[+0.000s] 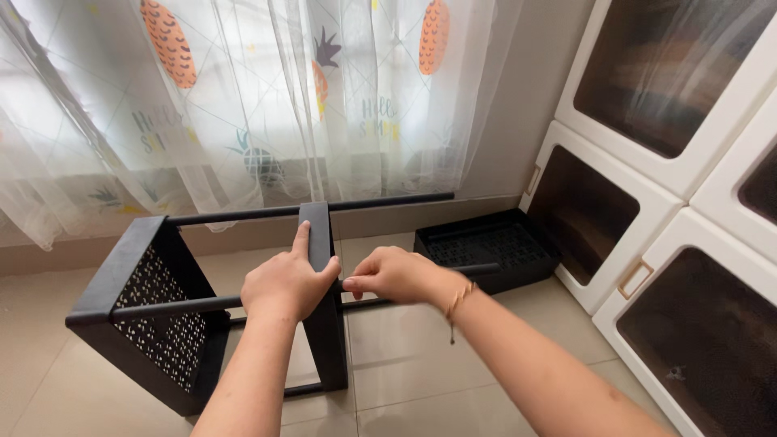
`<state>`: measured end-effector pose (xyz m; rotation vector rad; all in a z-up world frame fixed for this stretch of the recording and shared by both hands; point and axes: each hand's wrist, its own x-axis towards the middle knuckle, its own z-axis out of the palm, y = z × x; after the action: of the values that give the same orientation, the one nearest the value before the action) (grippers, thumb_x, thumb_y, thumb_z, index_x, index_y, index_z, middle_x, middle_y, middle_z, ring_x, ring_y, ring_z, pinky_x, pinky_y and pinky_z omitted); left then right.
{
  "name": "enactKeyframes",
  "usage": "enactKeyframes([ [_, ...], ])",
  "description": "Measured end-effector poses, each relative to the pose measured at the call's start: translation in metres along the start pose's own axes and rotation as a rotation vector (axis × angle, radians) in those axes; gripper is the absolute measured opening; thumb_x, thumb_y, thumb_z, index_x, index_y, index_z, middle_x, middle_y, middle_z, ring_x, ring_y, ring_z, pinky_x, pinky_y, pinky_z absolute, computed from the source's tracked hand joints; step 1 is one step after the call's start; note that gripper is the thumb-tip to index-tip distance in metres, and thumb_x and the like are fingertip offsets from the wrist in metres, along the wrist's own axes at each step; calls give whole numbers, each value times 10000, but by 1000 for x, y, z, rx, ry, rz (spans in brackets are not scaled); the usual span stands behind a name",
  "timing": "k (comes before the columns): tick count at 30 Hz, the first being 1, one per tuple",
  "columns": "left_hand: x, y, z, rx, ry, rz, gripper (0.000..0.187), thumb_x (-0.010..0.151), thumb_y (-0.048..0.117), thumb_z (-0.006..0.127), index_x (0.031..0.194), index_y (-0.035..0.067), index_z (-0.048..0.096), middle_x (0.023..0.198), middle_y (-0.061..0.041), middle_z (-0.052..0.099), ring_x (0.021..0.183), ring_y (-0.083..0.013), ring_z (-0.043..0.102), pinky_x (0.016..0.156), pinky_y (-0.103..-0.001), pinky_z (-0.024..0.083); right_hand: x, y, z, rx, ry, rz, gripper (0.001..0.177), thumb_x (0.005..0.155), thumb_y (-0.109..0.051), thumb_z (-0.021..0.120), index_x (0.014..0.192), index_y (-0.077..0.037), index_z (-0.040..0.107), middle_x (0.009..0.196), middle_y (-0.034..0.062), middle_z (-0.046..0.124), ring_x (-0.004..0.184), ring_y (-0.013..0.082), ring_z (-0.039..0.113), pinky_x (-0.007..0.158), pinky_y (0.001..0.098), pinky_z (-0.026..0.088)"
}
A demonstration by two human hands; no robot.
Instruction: The person assembles a black metal frame by inserting and securing multiple rods into a perforated side panel. They repeatedly adjust the rods and reposition the frame to ensure proper alignment.
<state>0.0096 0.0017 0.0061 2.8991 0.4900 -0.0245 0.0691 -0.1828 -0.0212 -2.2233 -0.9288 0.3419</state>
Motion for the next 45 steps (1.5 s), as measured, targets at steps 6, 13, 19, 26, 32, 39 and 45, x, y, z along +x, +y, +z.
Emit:
enactKeyframes([
  [6,2,-2,3,-9,28,21,848,879,726,415,1627,387,203,1189,-66,734,1107,-278,701,902,-438,574,5,-15,-11,0,-82,289,389,903,-458,712,984,-78,743,641,25,606,558,135,555,532,328,445],
  [13,2,-2,5,-25,5,4,733,958,648,327,1636,396,204,1147,-71,754,1085,-274,717,893,-440,582,-40,-6,45,-642,690,-523,392,844,-392,690,1073,-74,693,795,70,653,692,265,655,605,398,502],
  [19,0,-1,3,-18,15,11,747,946,643,354,1634,396,199,1156,-76,746,1089,-278,711,904,-445,575,2,-1,-7,98,-139,96,384,977,-405,705,949,-42,828,657,49,531,560,109,450,500,306,381],
  [26,1,-3,-1,-15,15,7,753,940,644,365,1634,406,196,1188,-83,736,1108,-288,704,926,-446,568,1,-19,-2,-203,24,84,364,943,-426,671,982,-75,759,778,36,686,676,176,611,642,346,503],
  [32,4,-1,8,-24,30,6,746,942,635,367,1629,388,212,1181,-84,738,1100,-289,706,917,-445,568,-40,-7,39,-626,538,-385,338,904,-363,667,1085,-80,704,860,88,708,798,270,678,736,407,507],
  [39,-2,-1,1,-30,-8,-8,758,943,625,367,1644,402,181,1152,-77,753,1092,-279,715,916,-442,573,1,-8,-4,-135,-84,26,484,998,-496,665,935,-29,776,624,75,595,585,243,542,538,385,435],
  [45,-3,1,-2,6,-11,-10,769,936,640,361,1643,408,165,1210,-70,731,1121,-273,708,914,-440,581,6,-14,-11,-249,-151,190,483,978,-560,620,1088,-101,726,777,51,635,748,236,600,664,378,463],
])
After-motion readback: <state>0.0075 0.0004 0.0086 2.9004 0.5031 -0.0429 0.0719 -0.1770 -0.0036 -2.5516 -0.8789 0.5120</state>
